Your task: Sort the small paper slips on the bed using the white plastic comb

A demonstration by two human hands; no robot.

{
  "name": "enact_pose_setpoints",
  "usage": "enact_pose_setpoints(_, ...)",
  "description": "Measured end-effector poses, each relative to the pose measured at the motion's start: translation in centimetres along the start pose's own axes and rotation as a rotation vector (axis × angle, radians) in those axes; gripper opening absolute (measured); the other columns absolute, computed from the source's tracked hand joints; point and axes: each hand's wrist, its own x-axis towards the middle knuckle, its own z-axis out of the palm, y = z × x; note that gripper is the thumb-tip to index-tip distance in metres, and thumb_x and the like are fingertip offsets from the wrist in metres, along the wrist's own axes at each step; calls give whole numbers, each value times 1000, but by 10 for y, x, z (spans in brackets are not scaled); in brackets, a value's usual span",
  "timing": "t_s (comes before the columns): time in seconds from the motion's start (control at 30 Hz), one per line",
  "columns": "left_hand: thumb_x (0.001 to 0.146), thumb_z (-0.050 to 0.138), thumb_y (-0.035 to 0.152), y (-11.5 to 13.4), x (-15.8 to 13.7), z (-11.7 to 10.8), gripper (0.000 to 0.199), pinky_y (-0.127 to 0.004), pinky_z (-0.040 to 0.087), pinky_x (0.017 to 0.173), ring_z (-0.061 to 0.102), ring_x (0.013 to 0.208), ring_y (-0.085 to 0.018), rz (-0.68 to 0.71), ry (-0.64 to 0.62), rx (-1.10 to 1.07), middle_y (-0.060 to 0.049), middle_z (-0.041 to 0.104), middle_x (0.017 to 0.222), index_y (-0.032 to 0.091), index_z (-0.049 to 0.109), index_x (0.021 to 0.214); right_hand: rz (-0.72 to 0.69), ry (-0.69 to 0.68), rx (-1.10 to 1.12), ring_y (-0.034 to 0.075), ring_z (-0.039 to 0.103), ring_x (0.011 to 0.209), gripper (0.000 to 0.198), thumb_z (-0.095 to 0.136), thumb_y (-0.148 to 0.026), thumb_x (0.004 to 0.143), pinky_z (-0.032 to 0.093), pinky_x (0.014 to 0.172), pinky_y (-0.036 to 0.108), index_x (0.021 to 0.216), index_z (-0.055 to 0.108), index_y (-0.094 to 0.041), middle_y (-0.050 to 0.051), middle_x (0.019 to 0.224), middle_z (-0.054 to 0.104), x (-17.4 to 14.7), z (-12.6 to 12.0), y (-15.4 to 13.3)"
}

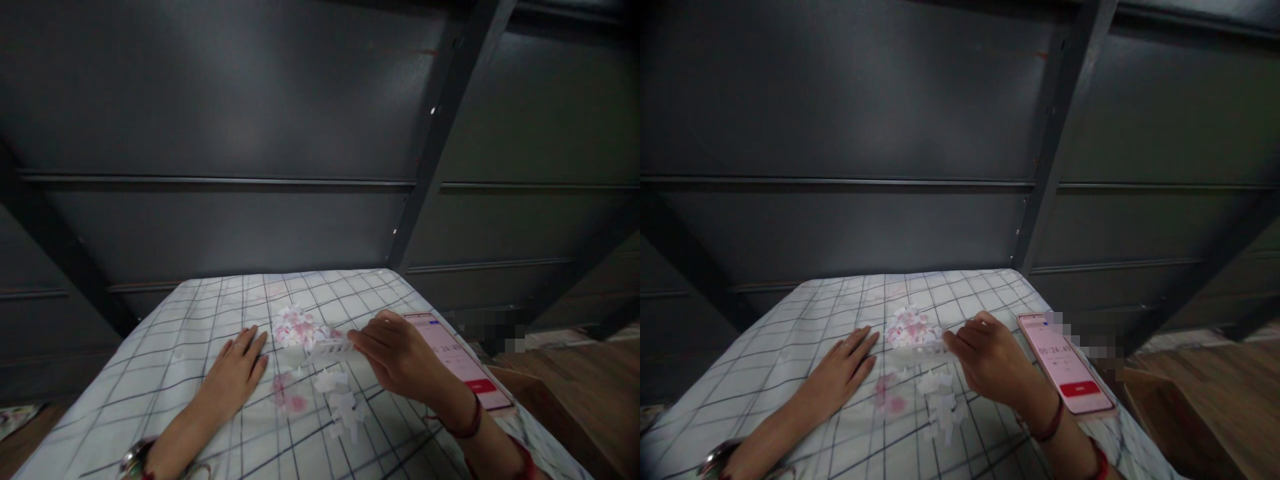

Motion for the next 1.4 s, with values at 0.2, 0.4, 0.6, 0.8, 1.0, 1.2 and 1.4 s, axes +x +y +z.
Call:
enact_pose_setpoints(0.2,92,33,35,-1,0,2,42,-46,40,94,46,119,-28,-2,5,8,-14,51,131,16,50,125,0,78,-1,15,48,60,22,39,-3,82,38,62,30,94,56,-13,2,63,58,3,-1,-4)
enact_pose_setpoints(0.4,92,33,35,0,1,0,43,-46,39,95,45,121,-28,-9,-21,27,-14,50,131,16,49,126,-52,40,48,13,46,58,21,41,-2,81,39,62,29,92,56,-12,1,62,56,4,2,-7)
enact_pose_setpoints(0.6,92,30,36,1,1,-2,44,-46,39,96,45,121,-28,2,-29,49,-15,50,131,14,50,126,-37,116,-4,14,49,62,24,43,-2,82,40,65,30,101,53,-12,3,69,61,2,-10,-2)
enact_pose_setpoints(0.8,92,31,35,0,1,0,45,-47,40,95,44,121,-30,23,-13,31,-17,48,132,12,50,126,155,-19,-79,14,48,58,19,40,-10,87,37,61,29,92,58,-14,2,63,58,-14,-15,30)
enact_pose_setpoints(1.0,92,32,34,0,1,0,43,-47,40,95,44,121,-30,11,-14,16,-15,47,133,13,49,127,204,-136,-21,14,49,61,20,41,-16,88,35,64,28,84,61,-15,2,63,58,-21,-16,38)
enact_pose_setpoints(1.2,92,32,35,0,1,-1,43,-47,40,95,45,121,-29,19,-14,43,-15,49,132,14,50,126,174,-183,-14,14,45,58,21,41,-13,87,32,61,28,80,60,-16,1,60,55,-19,-17,34)
enact_pose_setpoints(1.4,92,32,34,0,1,2,42,-46,41,95,44,121,-29,11,-3,30,-14,48,133,15,50,126,235,-246,-8,14,45,59,21,41,-14,87,31,63,28,77,59,-17,0,59,54,-21,-22,38)
